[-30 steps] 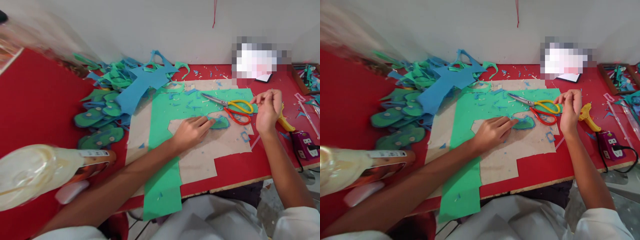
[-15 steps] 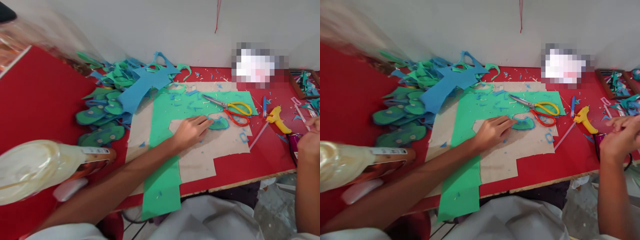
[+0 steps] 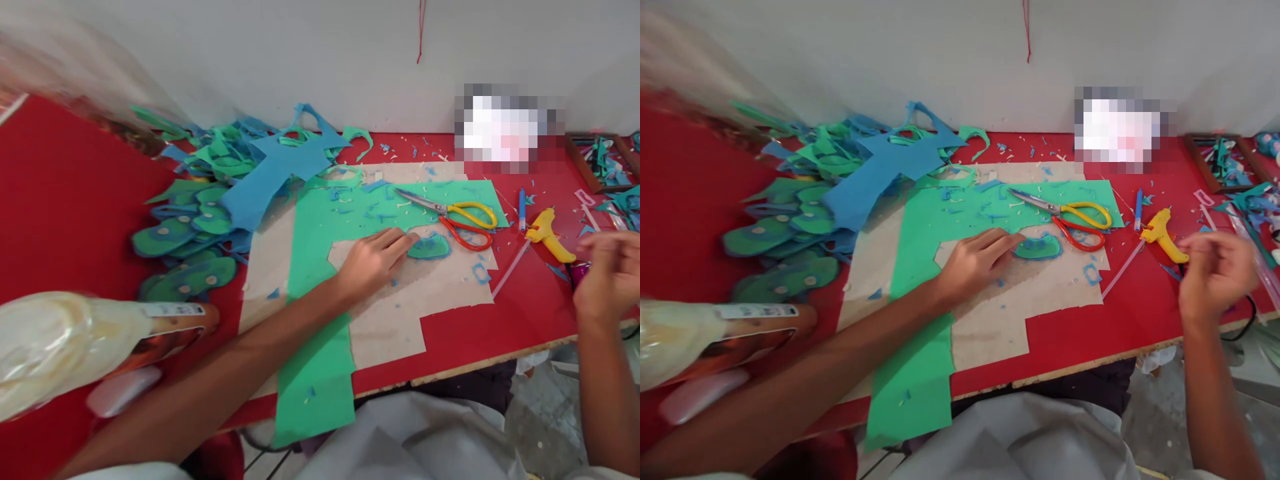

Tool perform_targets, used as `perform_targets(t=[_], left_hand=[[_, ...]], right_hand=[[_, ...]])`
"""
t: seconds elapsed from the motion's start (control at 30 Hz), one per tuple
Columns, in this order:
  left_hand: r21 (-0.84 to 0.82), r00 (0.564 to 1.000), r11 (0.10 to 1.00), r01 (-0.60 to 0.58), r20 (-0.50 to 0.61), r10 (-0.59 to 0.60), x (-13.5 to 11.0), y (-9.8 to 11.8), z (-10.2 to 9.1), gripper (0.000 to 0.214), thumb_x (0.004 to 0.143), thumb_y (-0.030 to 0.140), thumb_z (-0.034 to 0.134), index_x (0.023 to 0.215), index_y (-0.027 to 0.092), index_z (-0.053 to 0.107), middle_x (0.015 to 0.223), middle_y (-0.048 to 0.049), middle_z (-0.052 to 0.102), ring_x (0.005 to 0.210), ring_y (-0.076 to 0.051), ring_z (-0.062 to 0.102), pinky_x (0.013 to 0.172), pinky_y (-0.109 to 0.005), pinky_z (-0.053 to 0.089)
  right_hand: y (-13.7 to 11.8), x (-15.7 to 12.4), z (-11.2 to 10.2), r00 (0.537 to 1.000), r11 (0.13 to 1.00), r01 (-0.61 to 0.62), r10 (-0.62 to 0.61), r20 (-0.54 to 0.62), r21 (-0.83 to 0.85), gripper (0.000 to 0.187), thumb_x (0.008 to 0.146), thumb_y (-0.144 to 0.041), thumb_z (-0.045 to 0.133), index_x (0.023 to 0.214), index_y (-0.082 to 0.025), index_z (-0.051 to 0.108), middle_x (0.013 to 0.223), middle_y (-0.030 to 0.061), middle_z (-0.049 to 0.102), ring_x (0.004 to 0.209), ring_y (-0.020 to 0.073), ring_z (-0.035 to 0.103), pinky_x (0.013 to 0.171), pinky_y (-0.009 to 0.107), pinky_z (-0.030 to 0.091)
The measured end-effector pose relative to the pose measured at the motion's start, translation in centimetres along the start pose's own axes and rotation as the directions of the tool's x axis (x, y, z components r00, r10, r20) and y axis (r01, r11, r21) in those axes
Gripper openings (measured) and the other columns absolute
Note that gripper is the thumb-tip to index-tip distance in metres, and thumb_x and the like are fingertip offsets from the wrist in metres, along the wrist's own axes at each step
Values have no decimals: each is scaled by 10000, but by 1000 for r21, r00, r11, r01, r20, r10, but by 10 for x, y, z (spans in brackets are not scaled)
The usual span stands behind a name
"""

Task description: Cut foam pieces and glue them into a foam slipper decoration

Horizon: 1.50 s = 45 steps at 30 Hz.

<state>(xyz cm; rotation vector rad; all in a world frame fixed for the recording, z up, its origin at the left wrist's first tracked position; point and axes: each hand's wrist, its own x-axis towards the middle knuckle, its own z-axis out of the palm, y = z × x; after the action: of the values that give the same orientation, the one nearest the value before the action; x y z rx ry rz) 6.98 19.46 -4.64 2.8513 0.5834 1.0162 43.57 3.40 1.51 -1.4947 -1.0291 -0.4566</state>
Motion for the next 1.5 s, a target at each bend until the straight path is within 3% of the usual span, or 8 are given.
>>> perform_targets(t=[0.13, 0.23, 0.43, 0.6, 1.0, 1.17, 1.3, 1.5], left_hand=[[-44, 999, 999, 30, -28, -31, -2, -3, 4, 227, 1150, 162, 514, 1233, 144, 724, 1050, -94, 832, 918, -183, 806, 763, -270, 642], [-81, 995, 994, 69, -64, -75, -2, -5, 7, 230, 1162, 209, 527, 1218, 154, 744, 1018, -74, 842, 896, -168, 818, 738, -246, 627], [-149, 990, 981, 120, -57, -130, 1, -4, 6, 272, 1175, 273, 523, 1238, 156, 761, 967, -64, 829, 835, -155, 796, 690, -235, 577], [-188, 991, 974, 126, -19, -132, 2, -4, 5, 313, 1191, 279, 466, 1277, 159, 742, 996, -74, 802, 835, -149, 768, 715, -237, 573], [-294, 991, 947, 131, 9, -135, 4, -7, 6, 291, 1176, 272, 507, 1239, 138, 758, 1013, -89, 787, 892, -168, 761, 787, -256, 597], [-147, 988, 980, 132, 101, -117, 2, -5, 4, 305, 1152, 178, 482, 1248, 144, 769, 1010, -89, 780, 865, -188, 756, 729, -273, 578], [-33, 971, 992, 120, 211, -111, 1, -3, 3, 362, 1074, 85, 495, 1277, 174, 781, 1041, -81, 780, 823, -191, 752, 641, -276, 529], [-4, 969, 993, 115, 221, -111, 2, -3, 1, 372, 1043, 96, 505, 1234, 202, 806, 999, -55, 784, 797, -168, 741, 616, -275, 483]], right_hand=[[-13, -27, 28, 800, 991, 135, -112, 590, 6, 237, 1065, -282, 587, 1096, -314, 819, 1048, 106, 842, 1011, 328, 792, 901, 538, 619], [-5, -27, 32, 678, 972, 234, -143, 721, -27, 513, 1042, -124, 422, 1369, -316, 767, 1312, 120, 802, 1259, 340, 729, 1097, 594, 573], [15, -2, 0, 699, 644, 464, 155, 698, -608, 464, 1062, -264, 518, 1487, -147, 664, 1266, 227, 772, 1185, 420, 699, 1028, 574, 569], [21, -3, -10, 632, 384, 551, 388, 671, -741, 454, 1075, -239, 483, 1465, -73, 647, 1185, 225, 760, 1129, 394, 709, 919, 450, 551], [34, -14, -4, 842, 620, 224, 266, 470, -752, 437, 992, -305, 576, 1399, -180, 674, 1164, 189, 708, 1049, 359, 654, 868, 448, 502], [31, -6, -16, 847, 731, -17, 373, 378, -683, 355, 949, -472, 663, 1090, -155, 739, 828, 110, 696, 730, 288, 631, 734, 439, 497], [-7, -7, -15, 741, 834, -504, 551, 385, -223, 500, 861, -612, 823, 1111, -186, 749, 585, -69, 508, 461, 172, 479, 485, 339, 457], [-69, -24, -1, 375, 597, -801, 547, 748, -34, 495, 882, -677, 851, 984, -222, 683, 483, -118, 394, 332, 107, 384, 315, 236, 303]])
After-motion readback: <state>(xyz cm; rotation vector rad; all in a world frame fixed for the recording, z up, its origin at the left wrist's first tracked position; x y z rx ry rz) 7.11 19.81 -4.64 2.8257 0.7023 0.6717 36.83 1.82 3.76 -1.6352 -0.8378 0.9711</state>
